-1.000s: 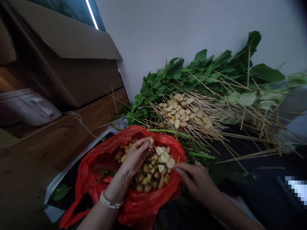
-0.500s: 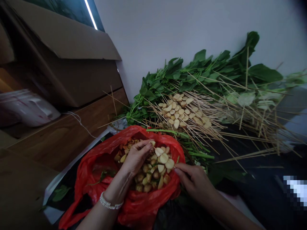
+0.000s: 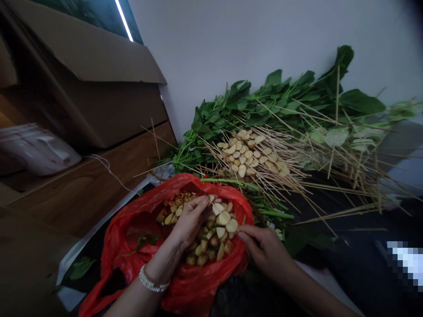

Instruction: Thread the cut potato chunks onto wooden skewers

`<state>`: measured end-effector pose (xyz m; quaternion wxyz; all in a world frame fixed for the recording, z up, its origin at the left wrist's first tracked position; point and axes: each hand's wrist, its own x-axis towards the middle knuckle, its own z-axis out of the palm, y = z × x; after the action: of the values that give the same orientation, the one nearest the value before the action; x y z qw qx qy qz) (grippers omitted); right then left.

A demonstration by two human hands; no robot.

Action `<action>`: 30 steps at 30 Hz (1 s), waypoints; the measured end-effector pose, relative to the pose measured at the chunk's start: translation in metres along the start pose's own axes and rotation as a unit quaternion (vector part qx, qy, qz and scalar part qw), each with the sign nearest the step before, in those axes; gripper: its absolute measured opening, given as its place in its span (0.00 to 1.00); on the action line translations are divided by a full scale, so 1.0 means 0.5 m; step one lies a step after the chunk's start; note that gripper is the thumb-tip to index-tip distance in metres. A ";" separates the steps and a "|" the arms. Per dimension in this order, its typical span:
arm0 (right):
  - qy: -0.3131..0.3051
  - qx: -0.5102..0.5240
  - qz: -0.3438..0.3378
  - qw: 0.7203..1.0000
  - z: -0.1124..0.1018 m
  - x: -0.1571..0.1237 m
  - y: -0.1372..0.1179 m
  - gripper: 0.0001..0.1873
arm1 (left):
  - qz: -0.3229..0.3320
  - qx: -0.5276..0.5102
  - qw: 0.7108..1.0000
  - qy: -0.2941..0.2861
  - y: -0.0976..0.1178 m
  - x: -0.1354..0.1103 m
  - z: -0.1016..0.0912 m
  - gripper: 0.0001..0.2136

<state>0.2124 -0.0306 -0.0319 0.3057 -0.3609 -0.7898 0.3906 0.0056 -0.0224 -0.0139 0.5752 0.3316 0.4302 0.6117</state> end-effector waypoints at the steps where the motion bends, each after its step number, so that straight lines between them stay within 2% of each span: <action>1: 0.001 -0.004 -0.001 1.000 0.001 0.000 0.000 0.17 | -0.002 -0.002 1.000 0.001 0.000 0.000 0.001 0.13; 11: 0.020 -0.039 -0.019 0.999 0.015 0.010 -0.002 0.17 | -0.020 -0.023 0.999 0.013 -0.005 -0.001 0.006 0.13; 21: 0.020 -0.041 -0.013 0.999 0.018 0.013 -0.002 0.17 | -0.014 0.017 1.000 0.015 -0.016 0.000 0.004 0.14; 26: 0.005 -0.014 -0.012 1.000 0.007 0.017 -0.004 0.15 | -0.007 0.034 0.999 0.036 -0.011 0.002 0.005 0.17; 30: -0.001 -0.053 0.009 0.999 -0.012 -0.001 -0.019 0.10 | 0.010 0.008 0.998 0.061 0.000 0.009 -0.006 0.17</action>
<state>0.2140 -0.0328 -0.0211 0.2813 -0.3834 -0.8064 0.3517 0.0025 -0.0184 -0.0158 0.5387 0.3027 0.4664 0.6330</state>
